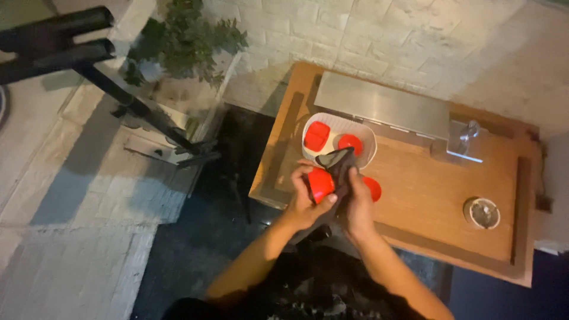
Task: Cleaning red condiment containers with a cloth at a condiment station.
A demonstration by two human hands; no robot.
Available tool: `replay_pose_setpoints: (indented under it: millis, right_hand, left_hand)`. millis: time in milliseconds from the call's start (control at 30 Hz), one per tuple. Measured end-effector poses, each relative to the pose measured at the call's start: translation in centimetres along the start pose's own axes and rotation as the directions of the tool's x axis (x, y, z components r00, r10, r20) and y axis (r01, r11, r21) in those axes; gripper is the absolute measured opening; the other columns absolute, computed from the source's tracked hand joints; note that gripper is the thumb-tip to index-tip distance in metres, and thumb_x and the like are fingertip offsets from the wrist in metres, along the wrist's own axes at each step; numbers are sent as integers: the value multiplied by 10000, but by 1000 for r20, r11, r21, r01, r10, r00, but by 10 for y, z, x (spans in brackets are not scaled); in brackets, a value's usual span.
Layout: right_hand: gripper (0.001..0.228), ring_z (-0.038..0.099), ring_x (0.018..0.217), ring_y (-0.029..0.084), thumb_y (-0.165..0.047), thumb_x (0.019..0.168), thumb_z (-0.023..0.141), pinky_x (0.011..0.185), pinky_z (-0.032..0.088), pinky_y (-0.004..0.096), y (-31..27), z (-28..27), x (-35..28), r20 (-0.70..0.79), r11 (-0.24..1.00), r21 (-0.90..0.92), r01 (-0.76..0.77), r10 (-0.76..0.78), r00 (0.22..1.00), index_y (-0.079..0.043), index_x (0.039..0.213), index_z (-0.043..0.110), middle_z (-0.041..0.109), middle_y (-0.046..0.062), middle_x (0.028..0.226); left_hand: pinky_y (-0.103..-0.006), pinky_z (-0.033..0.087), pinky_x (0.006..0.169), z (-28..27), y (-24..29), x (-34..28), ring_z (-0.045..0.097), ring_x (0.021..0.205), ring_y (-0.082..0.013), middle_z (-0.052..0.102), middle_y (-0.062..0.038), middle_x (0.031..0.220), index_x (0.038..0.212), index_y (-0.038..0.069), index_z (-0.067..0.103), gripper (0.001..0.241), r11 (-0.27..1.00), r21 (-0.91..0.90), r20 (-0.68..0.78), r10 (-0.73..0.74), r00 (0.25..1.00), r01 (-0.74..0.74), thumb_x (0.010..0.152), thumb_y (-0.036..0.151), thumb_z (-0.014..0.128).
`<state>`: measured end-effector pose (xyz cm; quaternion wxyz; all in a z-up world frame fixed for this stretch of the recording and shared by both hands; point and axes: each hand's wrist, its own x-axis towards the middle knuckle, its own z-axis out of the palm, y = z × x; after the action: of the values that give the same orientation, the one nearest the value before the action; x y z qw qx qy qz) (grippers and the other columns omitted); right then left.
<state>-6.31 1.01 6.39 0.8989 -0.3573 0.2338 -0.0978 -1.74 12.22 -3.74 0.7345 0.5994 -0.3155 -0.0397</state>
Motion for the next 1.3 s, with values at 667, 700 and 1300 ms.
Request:
replay_pose_setpoints:
  millis: [667,700,1300]
  right_hand:
    - [172,577,1231,365,-122,911,700,1049,465,467,6,12,-45,518,142,-781,608,-397,758,-39,1058,666,657,129,1302]
    - [188,538,1358,380,-92,880,697,1143,432,501,4,17,-50,672,38,-662,748,-411,616,-38,1057,662,653,123,1398]
    - [277,582,1102,240,-120,1115,526,984,481,393,92,-36,22,77,891,-257,375,-368,927,34,1320,628,673,133,1217]
  left_hand:
    - [-413,410,1169,-15,26,-24,525,1377,-297,554,-184,1450,1468,-36,456,1013,942,-193,158,-247,956,275,998,799,125]
    - [-414,447,1144,-13,16,-29,564,1332,-283,592,-170,1405,1449,-15,492,1050,843,-370,194,-340,920,390,974,830,91]
    - [-409,440,1060,-48,66,9,576,1171,-290,583,-162,1252,1329,-6,520,698,997,22,-21,-72,997,72,1059,621,369]
